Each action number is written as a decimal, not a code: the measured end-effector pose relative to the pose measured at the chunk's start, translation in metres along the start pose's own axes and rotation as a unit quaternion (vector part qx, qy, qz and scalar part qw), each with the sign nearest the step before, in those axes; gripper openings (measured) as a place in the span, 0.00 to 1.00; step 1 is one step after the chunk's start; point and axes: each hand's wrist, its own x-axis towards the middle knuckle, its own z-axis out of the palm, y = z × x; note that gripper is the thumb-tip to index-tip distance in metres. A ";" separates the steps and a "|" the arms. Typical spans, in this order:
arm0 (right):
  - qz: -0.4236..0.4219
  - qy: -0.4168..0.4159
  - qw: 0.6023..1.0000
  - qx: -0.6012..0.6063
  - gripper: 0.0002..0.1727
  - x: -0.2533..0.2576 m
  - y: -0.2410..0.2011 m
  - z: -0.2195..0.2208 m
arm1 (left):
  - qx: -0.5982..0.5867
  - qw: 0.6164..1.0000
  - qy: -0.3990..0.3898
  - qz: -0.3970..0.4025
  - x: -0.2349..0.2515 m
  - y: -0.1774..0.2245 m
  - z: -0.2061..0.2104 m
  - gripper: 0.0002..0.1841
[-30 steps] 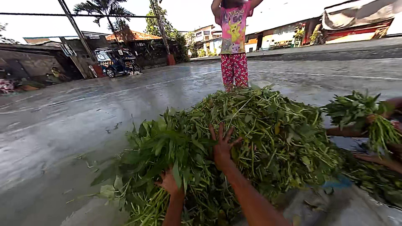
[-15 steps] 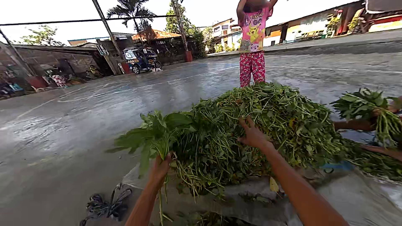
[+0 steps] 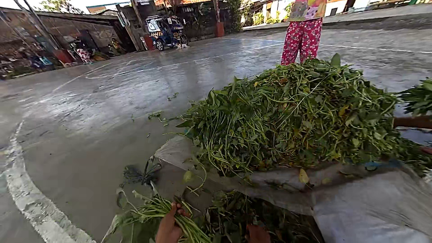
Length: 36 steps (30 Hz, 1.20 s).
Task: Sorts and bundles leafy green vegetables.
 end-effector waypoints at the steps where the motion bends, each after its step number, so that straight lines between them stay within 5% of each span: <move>1: 0.007 -0.001 1.000 -0.029 0.26 0.000 0.003 0.007 | 0.004 1.000 -0.005 -0.021 0.005 -0.004 0.003 0.17; 5: -0.029 0.017 0.999 -0.030 0.20 -0.009 0.009 -0.016 | 0.043 0.998 -0.030 -0.023 0.016 -0.004 0.019 0.13; 10: -0.125 0.192 0.967 0.113 0.17 -0.038 0.021 -0.090 | 0.048 0.996 -0.063 0.041 0.009 -0.001 0.049 0.11; 13: -0.123 0.221 0.953 0.165 0.16 -0.050 0.036 -0.094 | 0.077 0.993 -0.073 0.056 0.003 -0.012 0.063 0.08; 19: -0.162 0.302 0.806 0.482 0.14 -0.060 0.026 -0.056 | 0.126 0.979 -0.156 0.048 -0.030 -0.049 0.089 0.03; 26: -0.196 0.330 0.711 0.589 0.09 -0.067 -0.022 -0.040 | 0.198 0.940 -0.273 0.058 -0.045 -0.095 0.073 0.06; 30: -0.229 0.308 0.693 0.610 0.07 -0.074 -0.046 -0.025 | 0.203 0.931 -0.296 0.067 -0.038 -0.102 0.062 0.07; 36: -0.286 0.207 0.734 0.580 0.05 -0.054 -0.049 -0.012 | 0.202 0.951 -0.232 0.037 -0.033 -0.088 0.055 0.11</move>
